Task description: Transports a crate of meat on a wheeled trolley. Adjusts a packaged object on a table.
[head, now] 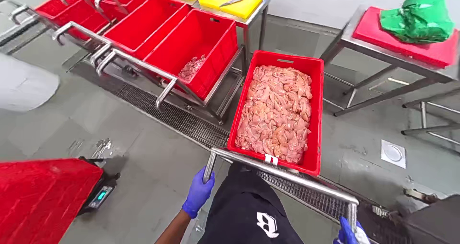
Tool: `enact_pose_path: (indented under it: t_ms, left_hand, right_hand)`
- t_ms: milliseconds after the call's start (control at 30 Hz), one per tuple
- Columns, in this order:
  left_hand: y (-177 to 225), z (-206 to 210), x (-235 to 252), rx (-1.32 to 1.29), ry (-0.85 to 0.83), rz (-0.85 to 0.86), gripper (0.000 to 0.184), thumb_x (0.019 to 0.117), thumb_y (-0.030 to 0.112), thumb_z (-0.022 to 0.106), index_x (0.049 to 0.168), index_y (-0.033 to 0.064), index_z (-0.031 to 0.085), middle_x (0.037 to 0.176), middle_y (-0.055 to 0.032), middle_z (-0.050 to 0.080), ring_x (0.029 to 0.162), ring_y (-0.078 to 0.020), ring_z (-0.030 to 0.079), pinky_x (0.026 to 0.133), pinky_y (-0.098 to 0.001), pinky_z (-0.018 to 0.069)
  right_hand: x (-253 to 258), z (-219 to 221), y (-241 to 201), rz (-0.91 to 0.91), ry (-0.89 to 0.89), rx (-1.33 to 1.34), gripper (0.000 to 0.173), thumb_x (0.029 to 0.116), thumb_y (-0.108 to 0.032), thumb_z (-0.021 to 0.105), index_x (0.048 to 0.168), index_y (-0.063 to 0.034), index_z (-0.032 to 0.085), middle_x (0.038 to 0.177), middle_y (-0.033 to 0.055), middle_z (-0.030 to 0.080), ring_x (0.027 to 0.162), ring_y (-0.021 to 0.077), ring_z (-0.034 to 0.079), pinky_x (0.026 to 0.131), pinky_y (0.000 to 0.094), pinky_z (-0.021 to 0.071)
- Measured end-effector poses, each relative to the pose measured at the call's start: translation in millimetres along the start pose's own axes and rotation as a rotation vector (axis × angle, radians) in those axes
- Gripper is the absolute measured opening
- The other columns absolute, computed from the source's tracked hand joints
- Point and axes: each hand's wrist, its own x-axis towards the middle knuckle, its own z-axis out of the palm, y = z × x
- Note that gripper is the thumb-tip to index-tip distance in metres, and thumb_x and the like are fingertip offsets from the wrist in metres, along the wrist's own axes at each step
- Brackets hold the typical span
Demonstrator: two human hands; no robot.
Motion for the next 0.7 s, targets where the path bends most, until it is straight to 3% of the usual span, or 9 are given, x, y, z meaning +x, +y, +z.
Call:
enact_pose_path:
  t_ms: [133,367,500,700]
  left_hand:
    - [29.9,4.6,52.0,-0.088,-0.059,0.075,0.008,0.0838,0.016,0.059,0.089,0.0104,0.056,0.050,0.0070,0.045,0.036,-0.0062,0.042,0.036,-0.0252,0.0403]
    - [89.2,5.3,140.0,0.016,-0.084,0.143,0.011,0.0951,0.018,0.057,0.094,0.0069,0.054,0.051,0.0053,0.042,0.037,-0.0085,0.042,0.038,-0.0275,0.0433]
    - [128.6,13.0,192.0,0.125,-0.048,0.128,0.016,0.0993,0.017,0.059,0.103,0.0014,0.059,0.059,0.0006,0.047,0.043,-0.0107,0.046,0.043,-0.0297,0.0460]
    - [185.0,18.5,268.3,0.316,-0.042,0.114,0.033,0.0977,0.024,0.062,0.125,0.0060,0.066,0.089,-0.0119,0.066,0.065,-0.0205,0.061,0.062,-0.0413,0.0551]
  right_hand:
    - [23.1,43.0,-27.4,-0.049,0.101,-0.015,0.040,0.0924,-0.023,0.072,0.127,-0.0062,0.063,0.061,-0.0040,0.056,0.042,0.0065,0.048,0.035,0.0244,0.0404]
    - [70.5,111.0,-71.0,-0.153,0.065,-0.036,0.036,0.0945,-0.023,0.071,0.126,-0.0062,0.063,0.065,-0.0033,0.056,0.045,0.0062,0.049,0.037,0.0240,0.0425]
    - [97.1,150.3,-94.8,-0.160,0.036,-0.023,0.038,0.0972,-0.022,0.069,0.131,-0.0081,0.059,0.066,-0.0034,0.053,0.044,0.0064,0.046,0.037,0.0235,0.0407]
    - [143.0,206.6,-123.4,-0.207,0.009,-0.004,0.026,0.0992,-0.023,0.067,0.119,-0.0096,0.058,0.062,-0.0036,0.048,0.039,0.0068,0.042,0.035,0.0247,0.0408]
